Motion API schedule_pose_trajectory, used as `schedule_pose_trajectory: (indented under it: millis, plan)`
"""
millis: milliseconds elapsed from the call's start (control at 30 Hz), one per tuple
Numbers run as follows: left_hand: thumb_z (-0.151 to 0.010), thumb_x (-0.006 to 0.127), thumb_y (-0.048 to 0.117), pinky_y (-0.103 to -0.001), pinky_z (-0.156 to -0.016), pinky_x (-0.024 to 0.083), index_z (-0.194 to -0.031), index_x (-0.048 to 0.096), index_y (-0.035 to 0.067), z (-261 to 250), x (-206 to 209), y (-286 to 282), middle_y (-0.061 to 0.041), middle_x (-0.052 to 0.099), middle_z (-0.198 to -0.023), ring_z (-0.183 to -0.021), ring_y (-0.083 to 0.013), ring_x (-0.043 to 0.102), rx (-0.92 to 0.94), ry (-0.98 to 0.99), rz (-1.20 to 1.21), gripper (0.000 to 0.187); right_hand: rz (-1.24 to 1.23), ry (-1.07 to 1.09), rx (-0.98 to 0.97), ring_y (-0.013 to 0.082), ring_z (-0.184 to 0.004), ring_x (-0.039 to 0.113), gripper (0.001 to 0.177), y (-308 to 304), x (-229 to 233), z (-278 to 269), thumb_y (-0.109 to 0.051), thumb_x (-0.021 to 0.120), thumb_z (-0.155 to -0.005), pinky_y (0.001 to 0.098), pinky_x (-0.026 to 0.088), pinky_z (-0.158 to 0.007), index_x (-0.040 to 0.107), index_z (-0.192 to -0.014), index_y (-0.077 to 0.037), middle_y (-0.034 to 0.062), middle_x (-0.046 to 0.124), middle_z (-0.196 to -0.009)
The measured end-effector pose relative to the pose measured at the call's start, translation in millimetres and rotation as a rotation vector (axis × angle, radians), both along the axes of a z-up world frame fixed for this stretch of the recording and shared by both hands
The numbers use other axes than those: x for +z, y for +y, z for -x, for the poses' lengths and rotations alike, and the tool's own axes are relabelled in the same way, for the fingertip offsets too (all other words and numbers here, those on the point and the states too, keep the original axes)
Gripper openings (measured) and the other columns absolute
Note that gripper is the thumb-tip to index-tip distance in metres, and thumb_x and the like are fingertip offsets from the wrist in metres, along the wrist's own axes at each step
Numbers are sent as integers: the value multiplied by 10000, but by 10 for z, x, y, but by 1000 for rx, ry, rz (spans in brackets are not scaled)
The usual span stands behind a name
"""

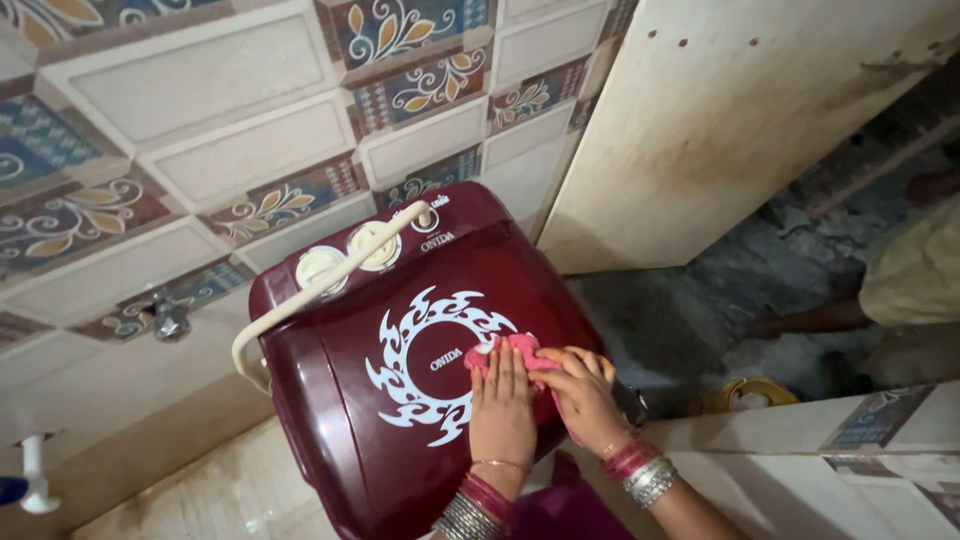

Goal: The person cleans the top and sides of a washing machine by wiping it with a cloth and cleaning the attached hose.

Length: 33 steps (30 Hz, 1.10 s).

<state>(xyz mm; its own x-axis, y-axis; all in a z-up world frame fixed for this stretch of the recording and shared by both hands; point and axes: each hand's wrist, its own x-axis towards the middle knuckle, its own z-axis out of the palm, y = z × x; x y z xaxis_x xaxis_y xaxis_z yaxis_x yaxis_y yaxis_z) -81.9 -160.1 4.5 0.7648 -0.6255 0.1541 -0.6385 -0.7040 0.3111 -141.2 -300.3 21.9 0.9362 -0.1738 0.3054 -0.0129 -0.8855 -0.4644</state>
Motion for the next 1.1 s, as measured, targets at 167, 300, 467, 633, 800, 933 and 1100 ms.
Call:
schedule_pose_trajectory:
  millis: [167,300,467,633,800,933,1100]
  plan:
    - [-972,446,188,-488,-1243,121,-1534,308,-16,-571,132,-176,-154,264,-1648,-1547,-259,185,5,-31,-175,614,-14,15,47,244,-1276,517,397,-251,-54,-574,-45,566,-828,460,322,-1040,766,-1117,-230,-24,639,-1350]
    - [-947,450,165,-468,-1230,113,-1565,277,5,-1189,111,-341,-161,231,-1664,-1543,-251,163,9,-66,-368,661,-31,100,68,240,-1342,452,350,-420,-102,-1159,-113,581,-918,533,277,-1047,739,-1192,-263,-42,582,-1421]
    - [-989,435,173,-449,-1241,153,-1586,298,79,-1944,-73,-643,-89,236,-1681,-1562,-220,175,128,3,-142,619,-53,192,90,260,-1387,386,498,-599,-12,-1808,-115,549,-942,559,262,-1090,611,-1398,-306,-65,447,-1569]
    - [-1003,433,235,-433,-1230,229,-1590,272,81,-2510,-131,-869,-82,219,-1682,-1544,-230,196,174,-95,-265,627,-27,285,86,275,-1421,337,545,-762,34,-2432,-136,566,-926,570,244,-1102,553,-1441,-313,-74,385,-1587]
    - [-1005,448,241,-402,-1146,360,-1614,239,34,-2684,-40,-1186,-111,193,-1698,-1555,-257,197,352,-118,-402,676,38,211,109,235,-1399,386,599,-911,-69,-2820,-54,512,-900,530,246,-1115,581,-1429,-329,-101,408,-1605]
    - [-1024,434,250,-431,-1122,389,-1610,218,54,-2706,-6,-1283,-99,154,-1703,-1546,-277,194,408,-8,-482,654,16,245,103,220,-1382,410,602,-957,-225,-2900,-50,491,-906,515,290,-1101,583,-1423,-345,-120,415,-1602]
    - [-1005,442,242,-424,-1168,337,-1606,244,51,-2596,-199,-1225,-100,182,-1694,-1535,-265,214,397,-80,-443,661,-62,70,181,307,-1285,527,640,-979,-300,-2732,2,496,-904,450,454,-1105,580,-1450,-322,-66,439,-1604]
